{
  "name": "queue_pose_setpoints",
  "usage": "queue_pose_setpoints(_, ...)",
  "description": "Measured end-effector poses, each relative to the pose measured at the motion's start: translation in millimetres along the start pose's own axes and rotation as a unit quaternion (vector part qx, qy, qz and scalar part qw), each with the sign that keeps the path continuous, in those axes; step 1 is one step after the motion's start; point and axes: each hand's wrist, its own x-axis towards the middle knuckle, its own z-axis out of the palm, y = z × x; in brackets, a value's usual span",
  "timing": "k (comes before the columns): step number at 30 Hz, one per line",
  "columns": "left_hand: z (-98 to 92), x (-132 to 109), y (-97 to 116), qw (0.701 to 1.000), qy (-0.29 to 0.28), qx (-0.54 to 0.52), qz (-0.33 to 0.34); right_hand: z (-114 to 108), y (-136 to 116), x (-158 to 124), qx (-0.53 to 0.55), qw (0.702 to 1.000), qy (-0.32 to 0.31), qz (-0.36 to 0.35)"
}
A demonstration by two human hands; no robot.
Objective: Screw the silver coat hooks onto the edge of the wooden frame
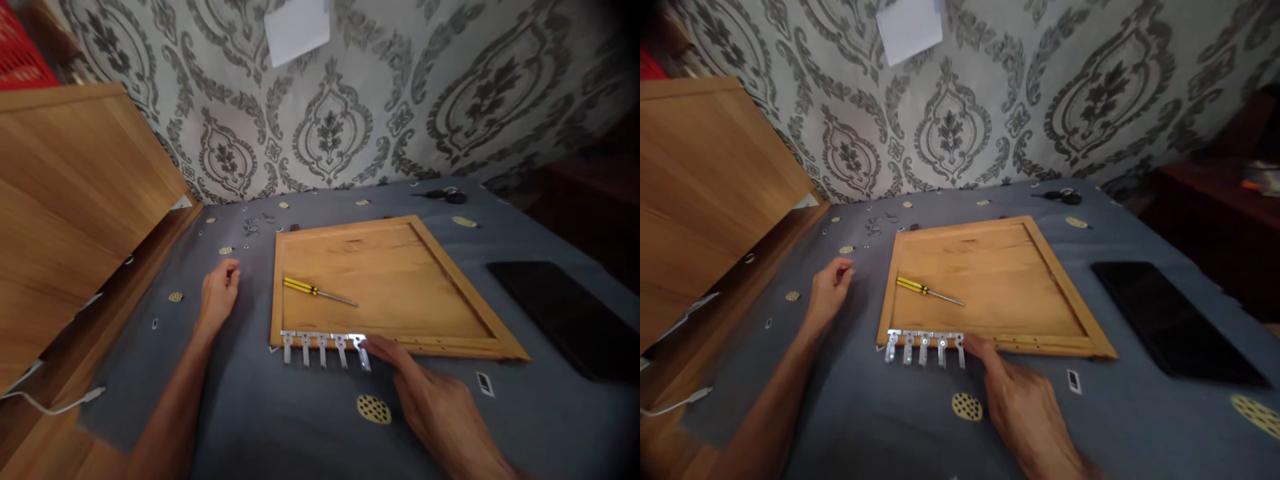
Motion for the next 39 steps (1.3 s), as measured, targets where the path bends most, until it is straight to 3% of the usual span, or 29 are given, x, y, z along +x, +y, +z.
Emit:
queue_pose_setpoints(4, 16.3, -0.1, -22.8, 0.999, -0.001, 0.044, -0.016, 0.9, 3.9, -0.1, -0.014, 1.000, 0.010, -0.021)
queue_pose_setpoints(10, 29.0, 0.0, -31.5, 0.995, -0.025, 0.094, -0.006, 9.1, 8.6, -1.6, -0.018, 0.999, 0.027, -0.012)
queue_pose_setpoints(17, 30.1, 7.0, -25.5, 0.988, -0.055, 0.143, -0.014, 5.5, 5.1, 3.2, 0.018, 1.000, 0.005, 0.012)
queue_pose_setpoints(26, 28.6, 41.2, -16.3, 0.980, -0.094, 0.169, -0.041, -4.3, -7.9, 11.3, -0.001, 1.000, 0.014, 0.001)
queue_pose_setpoints(39, 33.3, 38.6, -38.4, 0.992, -0.035, 0.116, -0.041, -2.7, -4.2, 13.5, -0.014, 0.998, -0.038, 0.052)
